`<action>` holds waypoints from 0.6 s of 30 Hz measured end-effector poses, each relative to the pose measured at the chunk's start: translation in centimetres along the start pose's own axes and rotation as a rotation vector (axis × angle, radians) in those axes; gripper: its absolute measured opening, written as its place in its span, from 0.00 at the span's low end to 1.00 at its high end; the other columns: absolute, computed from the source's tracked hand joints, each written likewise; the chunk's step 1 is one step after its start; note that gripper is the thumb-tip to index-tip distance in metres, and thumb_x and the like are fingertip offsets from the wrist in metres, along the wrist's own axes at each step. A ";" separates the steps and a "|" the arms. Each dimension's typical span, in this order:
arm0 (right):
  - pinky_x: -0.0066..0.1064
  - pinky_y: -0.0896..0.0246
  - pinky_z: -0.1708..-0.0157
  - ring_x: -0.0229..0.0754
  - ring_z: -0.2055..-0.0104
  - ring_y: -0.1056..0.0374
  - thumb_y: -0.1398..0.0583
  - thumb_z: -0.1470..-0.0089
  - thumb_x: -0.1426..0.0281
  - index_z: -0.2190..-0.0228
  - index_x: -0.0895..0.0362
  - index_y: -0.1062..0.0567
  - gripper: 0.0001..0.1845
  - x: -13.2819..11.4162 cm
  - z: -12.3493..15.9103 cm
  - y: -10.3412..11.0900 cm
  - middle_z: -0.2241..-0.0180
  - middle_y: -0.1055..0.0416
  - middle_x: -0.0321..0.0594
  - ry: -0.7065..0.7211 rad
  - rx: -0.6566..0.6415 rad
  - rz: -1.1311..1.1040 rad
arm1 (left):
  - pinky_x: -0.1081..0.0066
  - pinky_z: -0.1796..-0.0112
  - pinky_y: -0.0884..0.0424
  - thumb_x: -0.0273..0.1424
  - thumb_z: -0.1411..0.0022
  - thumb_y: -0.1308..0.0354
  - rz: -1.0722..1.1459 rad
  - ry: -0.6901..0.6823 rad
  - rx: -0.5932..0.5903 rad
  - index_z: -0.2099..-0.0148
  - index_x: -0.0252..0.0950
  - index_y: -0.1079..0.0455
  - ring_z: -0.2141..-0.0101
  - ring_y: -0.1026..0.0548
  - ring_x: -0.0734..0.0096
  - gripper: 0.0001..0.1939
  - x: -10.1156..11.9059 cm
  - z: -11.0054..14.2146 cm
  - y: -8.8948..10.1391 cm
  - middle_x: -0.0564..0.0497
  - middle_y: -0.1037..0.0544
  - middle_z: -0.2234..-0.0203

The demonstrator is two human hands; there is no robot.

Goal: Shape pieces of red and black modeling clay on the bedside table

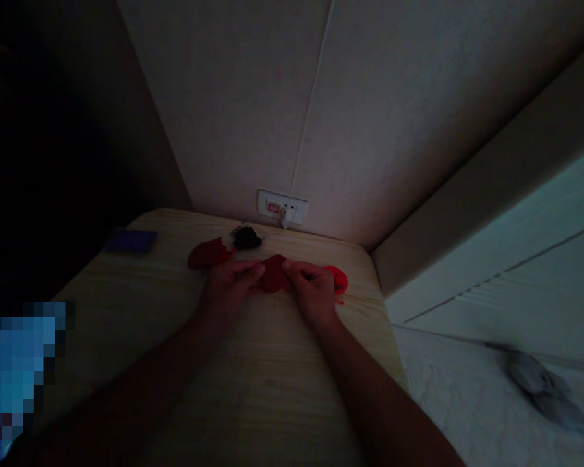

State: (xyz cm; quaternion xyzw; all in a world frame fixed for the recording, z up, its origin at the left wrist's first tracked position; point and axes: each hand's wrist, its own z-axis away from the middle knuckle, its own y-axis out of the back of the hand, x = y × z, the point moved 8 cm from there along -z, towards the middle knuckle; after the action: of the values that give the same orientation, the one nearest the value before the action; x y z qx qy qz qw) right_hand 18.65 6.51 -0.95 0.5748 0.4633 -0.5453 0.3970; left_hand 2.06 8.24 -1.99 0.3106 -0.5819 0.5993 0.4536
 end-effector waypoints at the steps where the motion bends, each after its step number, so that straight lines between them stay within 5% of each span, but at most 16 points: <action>1: 0.33 0.33 0.70 0.43 0.73 0.28 0.30 0.49 0.58 0.70 0.54 0.14 0.12 -0.1 0.0 0.1 0.76 0.20 0.38 0.005 0.009 0.011 | 0.63 0.64 0.19 0.37 0.49 0.28 0.015 0.006 -0.002 0.64 0.33 0.19 0.69 0.17 0.61 0.13 -0.1 0.0 0.0 0.46 0.15 0.70; 7: 0.33 0.33 0.69 0.42 0.72 0.27 0.29 0.50 0.58 0.72 0.53 0.15 0.11 -0.9 0.3 0.0 0.74 0.19 0.38 0.044 0.020 0.048 | 0.67 0.64 0.20 0.37 0.50 0.27 0.025 0.075 -0.068 0.61 0.32 0.20 0.67 0.17 0.63 0.17 -0.3 0.3 -1.0 0.45 0.15 0.67; 13: 0.33 0.31 0.67 0.41 0.71 0.27 0.27 0.53 0.57 0.72 0.53 0.17 0.13 -1.0 0.7 -2.0 0.74 0.21 0.37 -0.013 -0.176 -0.021 | 0.70 0.67 0.23 0.33 0.47 0.29 -0.167 -0.086 -0.053 0.65 0.32 0.20 0.69 0.18 0.65 0.10 1.1 0.3 -0.7 0.46 0.16 0.70; 18: 0.28 0.36 0.72 0.37 0.74 0.31 0.28 0.52 0.59 0.73 0.55 0.19 0.13 -0.7 0.5 -1.7 0.76 0.23 0.35 -0.018 -0.132 -0.048 | 0.70 0.65 0.23 0.34 0.44 0.32 -0.193 -0.119 -0.085 0.63 0.32 0.21 0.67 0.18 0.65 0.10 1.0 0.4 -1.0 0.46 0.15 0.68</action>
State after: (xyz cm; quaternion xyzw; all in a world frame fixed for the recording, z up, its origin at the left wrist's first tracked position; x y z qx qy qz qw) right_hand 16.93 6.35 -0.23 0.5313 0.5081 -0.5282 0.4250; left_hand 2.53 7.98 -0.65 0.3807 -0.6000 0.5083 0.4866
